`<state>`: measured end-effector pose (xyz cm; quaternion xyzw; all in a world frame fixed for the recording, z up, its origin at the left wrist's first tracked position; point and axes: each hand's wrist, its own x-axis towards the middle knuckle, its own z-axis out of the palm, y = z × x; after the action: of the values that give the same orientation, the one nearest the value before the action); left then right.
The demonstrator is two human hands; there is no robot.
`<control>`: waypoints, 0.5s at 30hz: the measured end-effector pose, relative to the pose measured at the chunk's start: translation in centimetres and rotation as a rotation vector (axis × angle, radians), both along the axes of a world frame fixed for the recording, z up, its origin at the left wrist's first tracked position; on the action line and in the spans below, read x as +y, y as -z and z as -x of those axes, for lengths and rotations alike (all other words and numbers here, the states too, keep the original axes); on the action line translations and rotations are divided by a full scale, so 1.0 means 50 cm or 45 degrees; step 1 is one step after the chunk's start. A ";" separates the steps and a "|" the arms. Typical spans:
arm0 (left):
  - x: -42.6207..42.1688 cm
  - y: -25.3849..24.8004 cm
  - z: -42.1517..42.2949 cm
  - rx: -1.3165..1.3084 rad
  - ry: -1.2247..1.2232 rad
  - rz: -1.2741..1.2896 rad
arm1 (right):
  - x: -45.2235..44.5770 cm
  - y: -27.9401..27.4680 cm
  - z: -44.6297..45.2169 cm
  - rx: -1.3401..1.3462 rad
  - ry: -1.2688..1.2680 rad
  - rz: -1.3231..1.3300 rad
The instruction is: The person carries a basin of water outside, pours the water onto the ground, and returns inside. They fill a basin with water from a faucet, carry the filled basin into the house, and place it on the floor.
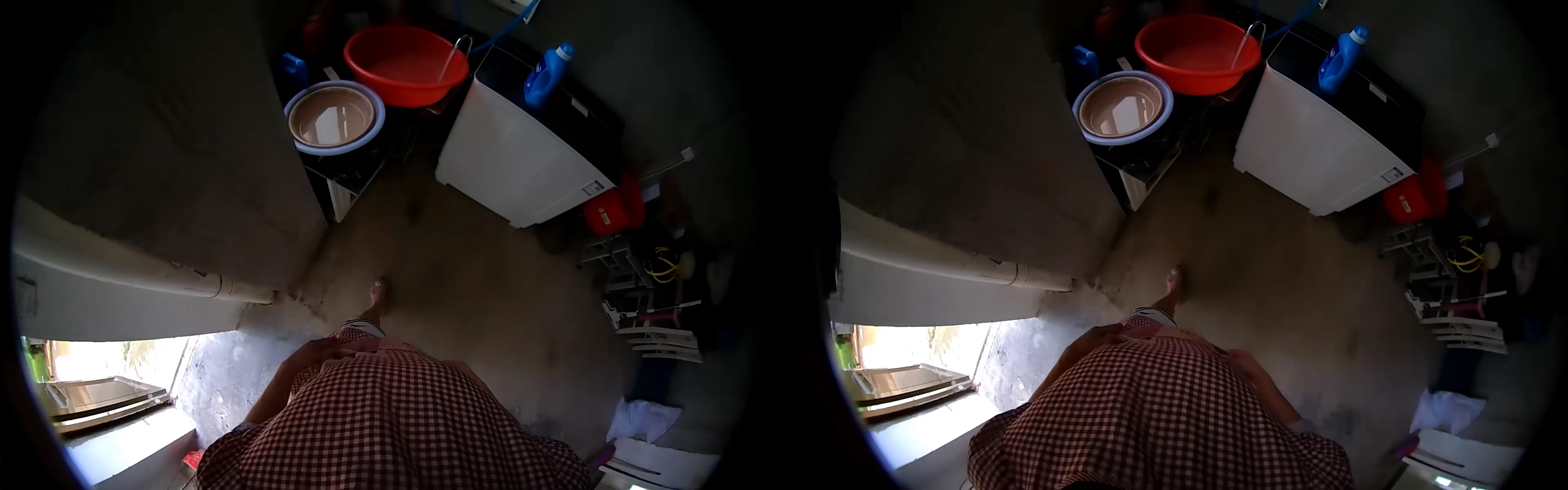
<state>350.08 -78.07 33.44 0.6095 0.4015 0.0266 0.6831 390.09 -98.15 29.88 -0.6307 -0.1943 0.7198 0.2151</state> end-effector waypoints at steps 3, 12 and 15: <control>0.170 0.035 -0.045 0.234 0.155 -0.291 | 0.144 -0.080 -0.098 -0.059 0.198 -0.099; 0.579 -0.123 -0.448 0.278 0.067 -0.491 | 0.200 -0.201 -0.345 0.034 1.068 -0.149; 0.693 -0.142 -0.629 0.150 0.012 -0.494 | 0.226 -0.069 -0.419 -0.278 1.268 0.041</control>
<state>381.52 -43.41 40.56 0.7320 0.4254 0.0646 0.5282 411.06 -86.85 33.34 -0.7217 0.1197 0.4626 0.5008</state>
